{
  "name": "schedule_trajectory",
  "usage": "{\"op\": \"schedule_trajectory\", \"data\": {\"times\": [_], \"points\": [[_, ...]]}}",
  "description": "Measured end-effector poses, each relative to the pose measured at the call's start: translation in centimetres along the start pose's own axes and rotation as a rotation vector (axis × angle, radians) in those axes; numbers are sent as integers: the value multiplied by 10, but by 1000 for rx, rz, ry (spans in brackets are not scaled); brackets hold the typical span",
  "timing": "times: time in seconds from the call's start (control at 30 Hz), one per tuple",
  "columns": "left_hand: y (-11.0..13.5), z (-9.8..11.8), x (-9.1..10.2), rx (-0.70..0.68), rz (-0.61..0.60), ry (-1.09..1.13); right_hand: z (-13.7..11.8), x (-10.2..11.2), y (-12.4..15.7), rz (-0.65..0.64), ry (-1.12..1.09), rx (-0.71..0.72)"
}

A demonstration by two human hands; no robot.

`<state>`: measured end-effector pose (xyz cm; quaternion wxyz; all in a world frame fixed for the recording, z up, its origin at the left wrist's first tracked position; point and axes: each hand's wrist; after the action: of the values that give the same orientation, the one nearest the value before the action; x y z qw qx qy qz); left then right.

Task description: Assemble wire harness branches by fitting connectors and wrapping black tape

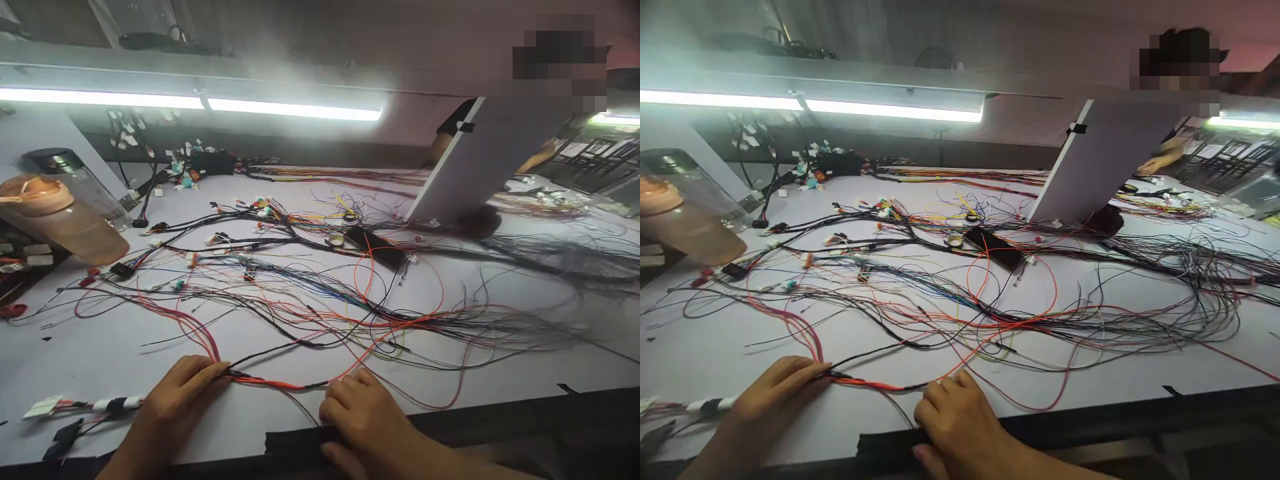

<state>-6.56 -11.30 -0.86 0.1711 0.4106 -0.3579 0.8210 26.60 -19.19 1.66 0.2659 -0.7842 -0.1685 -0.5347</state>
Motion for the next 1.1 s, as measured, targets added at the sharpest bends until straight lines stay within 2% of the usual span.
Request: {"op": "schedule_trajectory", "data": {"times": [0.17, 0.33, 0.5, 0.57, 0.7, 0.77, 0.83, 0.9, 1.0, 1.1], "points": [[-7, 0, 0, 15, 2, -23, 20, 8, -5, 65, 264, -31], [-16, -2, -3, 16, 103, -19, 53, 16, -20, 182, 336, -118], [-23, 2, 0, -7, 190, 23, 79, 8, -40, 249, 395, -41], [-22, 2, 2, 2, 188, 25, 86, 6, -49, 295, 421, -44], [-12, -5, 5, 24, 127, 48, 102, 10, -57, 396, 423, -141], [-6, -10, 5, 18, 80, 51, 109, 16, -52, 364, 397, -171], [-2, -15, 3, 13, 70, 44, 113, 25, -42, 249, 327, -159], [1, -18, 1, 14, 108, 33, 111, 36, -33, 108, 240, -115], [0, -17, -1, 17, 168, 28, 93, 50, -28, -26, 149, -32], [-5, -13, 1, 21, 180, 34, 67, 49, -38, -77, 86, 57]]}}
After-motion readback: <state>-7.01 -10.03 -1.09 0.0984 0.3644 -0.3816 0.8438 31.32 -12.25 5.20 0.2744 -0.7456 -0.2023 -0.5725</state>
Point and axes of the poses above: each hand's wrist, its own y-axis away from the middle knuckle, its own x-axis out of the back of the hand, z = x × y, and after that the axes turned 3 degrees about y, right-handed
